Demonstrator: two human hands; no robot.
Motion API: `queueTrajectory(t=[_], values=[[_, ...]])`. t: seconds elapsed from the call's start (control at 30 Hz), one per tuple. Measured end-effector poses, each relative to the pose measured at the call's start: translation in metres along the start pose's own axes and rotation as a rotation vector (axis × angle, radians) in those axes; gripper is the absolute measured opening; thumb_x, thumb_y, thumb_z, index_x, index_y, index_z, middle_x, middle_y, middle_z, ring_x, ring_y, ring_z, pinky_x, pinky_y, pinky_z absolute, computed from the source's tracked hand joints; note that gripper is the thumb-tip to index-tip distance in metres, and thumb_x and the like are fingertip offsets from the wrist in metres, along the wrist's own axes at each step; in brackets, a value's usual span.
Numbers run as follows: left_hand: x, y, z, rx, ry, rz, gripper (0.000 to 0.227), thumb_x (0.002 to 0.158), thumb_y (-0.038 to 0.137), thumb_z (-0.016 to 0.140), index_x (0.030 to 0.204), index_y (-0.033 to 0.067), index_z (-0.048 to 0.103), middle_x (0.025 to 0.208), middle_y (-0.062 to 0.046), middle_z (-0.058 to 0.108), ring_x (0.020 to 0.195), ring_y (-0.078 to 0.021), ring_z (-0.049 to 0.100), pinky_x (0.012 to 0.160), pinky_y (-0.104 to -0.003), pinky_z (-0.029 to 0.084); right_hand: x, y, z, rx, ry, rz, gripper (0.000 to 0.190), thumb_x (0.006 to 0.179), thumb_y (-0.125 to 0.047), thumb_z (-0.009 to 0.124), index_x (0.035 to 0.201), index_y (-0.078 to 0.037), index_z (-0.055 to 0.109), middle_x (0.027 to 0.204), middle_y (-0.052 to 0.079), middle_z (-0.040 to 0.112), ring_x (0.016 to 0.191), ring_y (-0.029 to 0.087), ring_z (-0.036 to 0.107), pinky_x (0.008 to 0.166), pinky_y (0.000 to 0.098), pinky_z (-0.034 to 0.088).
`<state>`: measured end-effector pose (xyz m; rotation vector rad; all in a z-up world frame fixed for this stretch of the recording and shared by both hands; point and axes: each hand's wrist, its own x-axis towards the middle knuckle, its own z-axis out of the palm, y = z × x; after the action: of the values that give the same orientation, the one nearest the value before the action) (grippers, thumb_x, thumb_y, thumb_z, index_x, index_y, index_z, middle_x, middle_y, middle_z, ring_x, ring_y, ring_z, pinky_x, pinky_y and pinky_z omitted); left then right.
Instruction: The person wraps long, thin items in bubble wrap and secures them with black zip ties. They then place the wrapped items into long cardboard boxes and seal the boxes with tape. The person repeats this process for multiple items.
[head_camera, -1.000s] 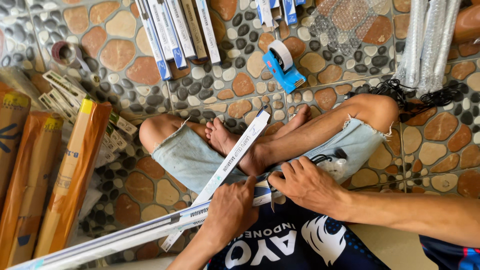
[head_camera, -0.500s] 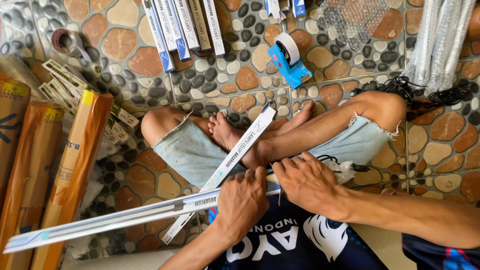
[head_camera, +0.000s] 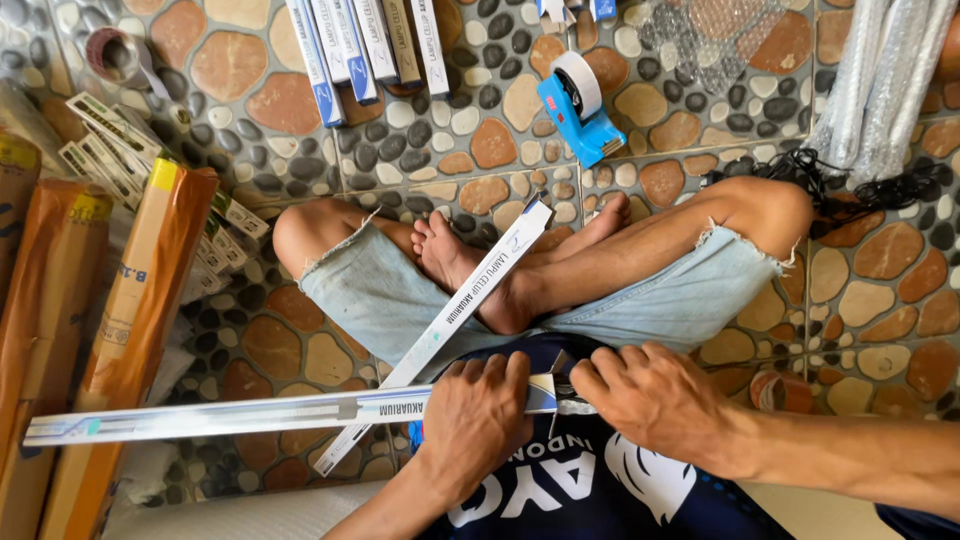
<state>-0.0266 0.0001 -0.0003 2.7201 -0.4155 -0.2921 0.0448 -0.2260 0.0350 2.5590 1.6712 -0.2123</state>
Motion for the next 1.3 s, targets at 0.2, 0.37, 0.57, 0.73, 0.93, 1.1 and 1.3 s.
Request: queueTrajectory(t=[0.2,0.37,0.57,0.73,0.93,1.1,1.3], values=[[0.004,0.017,0.017,0.056,-0.015,0.036,0.006,0.091,0.014,0.053,0.085,0.0165,0.054,0.066,-0.003,0.058,0.052,-0.0223,0.056,0.049,-0.038,0.043,0.008,-0.019,0.031,0.339,-0.149,0.219,0.014,0.086,-0.004,0.049,0.09,-0.015,0.055,0.064,0.003,0.063,0.048,0.03,0.065,0.043,0.0454,0.052],[0.003,0.014,0.01,0.047,0.044,-0.003,0.012,0.079,0.013,0.057,0.089,0.0151,0.052,0.07,-0.003,0.058,0.055,-0.0255,0.059,0.051,-0.04,0.045,0.015,0.016,0.004,0.596,-0.314,0.212,0.058,0.072,-0.034,0.098,0.1,-0.014,0.05,0.087,0.003,0.068,0.073,0.033,0.072,0.055,0.0501,0.054],[-0.017,0.016,-0.004,-0.08,-0.062,-0.02,0.036,0.07,0.032,0.079,0.09,0.0166,0.052,0.069,0.0,0.059,0.055,-0.0265,0.062,0.051,-0.04,0.047,0.0,0.03,-0.012,0.342,0.135,-0.128,0.076,0.102,-0.078,0.047,0.111,-0.005,0.065,0.083,0.003,0.062,0.068,0.023,0.059,0.064,0.0396,0.046],[-0.027,0.028,-0.011,-0.166,-0.247,-0.018,0.048,0.066,0.038,0.084,0.097,0.0139,0.056,0.077,-0.004,0.066,0.062,-0.0321,0.068,0.058,-0.044,0.052,0.007,0.028,-0.02,0.252,0.494,-0.344,0.061,0.115,-0.048,0.032,0.076,-0.009,0.058,0.057,0.001,0.041,0.046,0.017,0.037,0.046,0.0329,0.03],[-0.022,0.044,-0.007,-0.159,-0.132,-0.012,0.038,0.058,0.026,0.077,0.086,0.0165,0.053,0.072,-0.003,0.062,0.054,-0.0304,0.062,0.054,-0.043,0.049,0.01,0.015,-0.008,0.398,0.531,-0.333,0.05,0.113,-0.037,0.034,0.076,-0.01,0.054,0.06,0.001,0.038,0.047,0.017,0.034,0.047,0.0369,0.025],[0.0,0.055,-0.022,-0.33,-0.005,-0.046,0.037,0.061,0.031,0.073,0.084,0.0131,0.05,0.071,-0.006,0.059,0.056,-0.0318,0.059,0.054,-0.043,0.046,-0.001,0.014,-0.027,0.659,0.58,0.011,0.034,0.105,-0.03,0.037,0.086,-0.006,0.051,0.064,0.005,0.042,0.048,0.024,0.04,0.051,0.0421,0.029],[0.006,0.049,0.011,-0.323,-0.06,-0.002,0.034,0.076,0.037,0.072,0.086,0.0134,0.051,0.073,-0.006,0.061,0.058,-0.0329,0.062,0.054,-0.045,0.048,-0.002,-0.011,0.018,0.705,0.607,0.159,0.031,0.104,-0.02,0.035,0.083,-0.005,0.052,0.066,0.007,0.048,0.048,0.026,0.045,0.053,0.0415,0.032]])
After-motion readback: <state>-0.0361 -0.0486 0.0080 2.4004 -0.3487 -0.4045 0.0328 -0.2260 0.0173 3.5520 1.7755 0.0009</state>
